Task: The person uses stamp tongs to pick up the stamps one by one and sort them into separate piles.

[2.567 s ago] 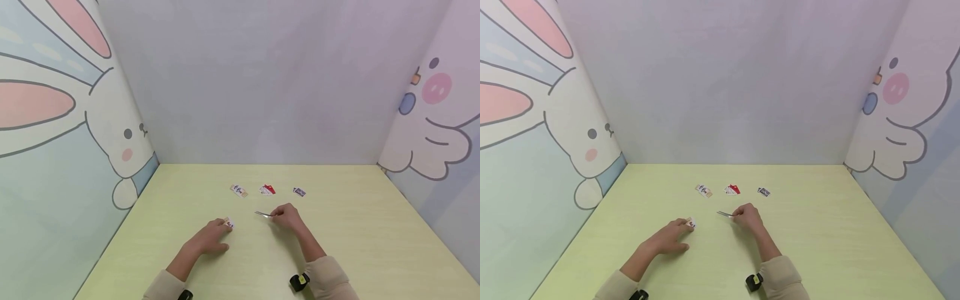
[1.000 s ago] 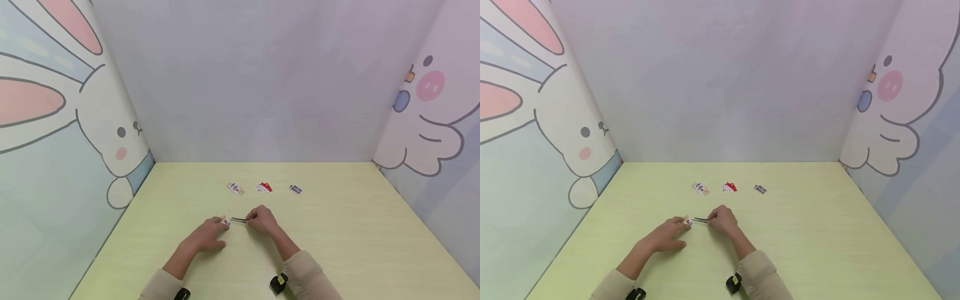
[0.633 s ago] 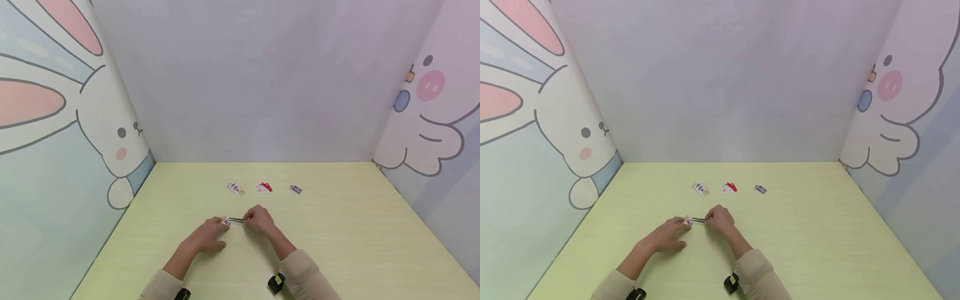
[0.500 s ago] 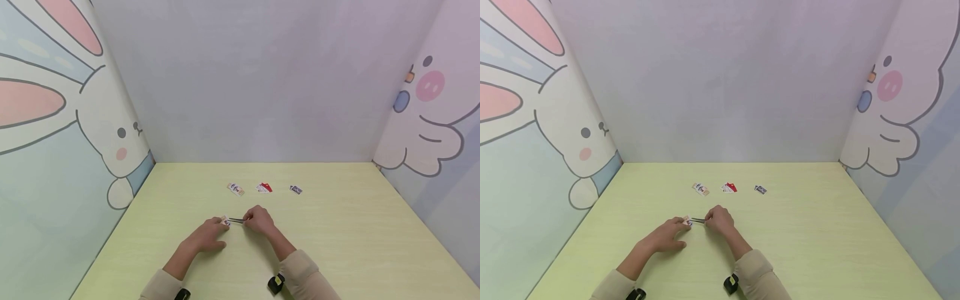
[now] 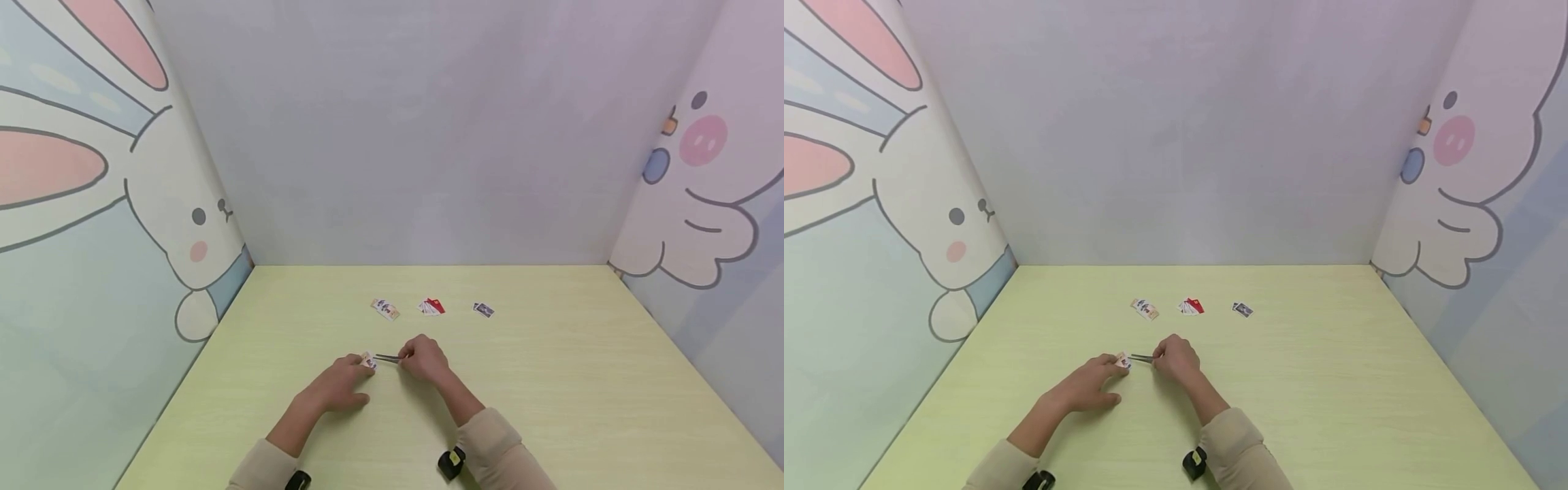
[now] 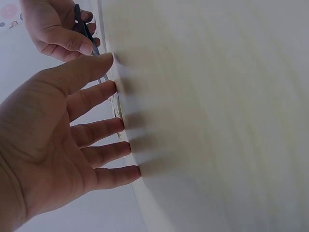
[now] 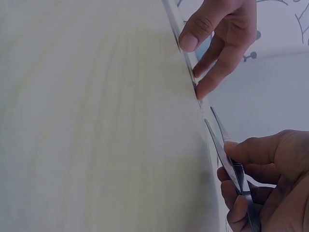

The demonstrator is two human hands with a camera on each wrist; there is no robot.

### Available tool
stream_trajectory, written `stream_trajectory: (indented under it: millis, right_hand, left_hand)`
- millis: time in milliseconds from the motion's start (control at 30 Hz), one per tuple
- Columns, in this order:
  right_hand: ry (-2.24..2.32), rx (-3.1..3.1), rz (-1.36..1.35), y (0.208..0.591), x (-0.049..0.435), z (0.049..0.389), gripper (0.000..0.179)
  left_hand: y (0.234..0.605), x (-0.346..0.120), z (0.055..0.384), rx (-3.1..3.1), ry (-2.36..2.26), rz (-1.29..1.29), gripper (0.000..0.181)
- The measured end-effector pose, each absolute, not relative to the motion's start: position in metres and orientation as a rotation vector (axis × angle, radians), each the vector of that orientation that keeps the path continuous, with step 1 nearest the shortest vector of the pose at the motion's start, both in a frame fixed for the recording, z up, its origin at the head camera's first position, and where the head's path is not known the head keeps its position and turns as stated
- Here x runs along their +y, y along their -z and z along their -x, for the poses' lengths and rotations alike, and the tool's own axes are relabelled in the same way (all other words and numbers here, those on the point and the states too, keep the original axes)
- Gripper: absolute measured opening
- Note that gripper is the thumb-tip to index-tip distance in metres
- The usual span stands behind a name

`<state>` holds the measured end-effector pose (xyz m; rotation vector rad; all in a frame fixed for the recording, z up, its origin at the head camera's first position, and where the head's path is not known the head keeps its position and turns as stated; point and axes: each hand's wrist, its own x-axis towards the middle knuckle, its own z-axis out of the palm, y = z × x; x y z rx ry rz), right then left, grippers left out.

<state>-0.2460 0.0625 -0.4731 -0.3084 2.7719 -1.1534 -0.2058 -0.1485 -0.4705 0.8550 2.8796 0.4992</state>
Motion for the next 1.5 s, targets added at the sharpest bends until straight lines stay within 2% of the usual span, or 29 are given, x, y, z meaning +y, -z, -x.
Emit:
stream_trajectory:
  millis: [733, 1200, 1500]
  right_hand:
    - [1.098, 2.734, 0.337, 0.475, 0.062, 0.247, 0.008]
    - [1.228, 2.689, 0.375, 0.468, 0.069, 0.239, 0.006]
    - [1.288, 2.703, 0.316, 0.471, 0.075, 0.246, 0.01]
  left_hand:
    - [0.466, -0.15, 0.203, 2.856, -0.538, -0.771, 0.042]
    - [0.463, -0.151, 0.195, 2.911, -0.552, -0.706, 0.04]
    - [0.461, -0.147, 0.203, 2.991, -0.45, -0.739, 0.038]
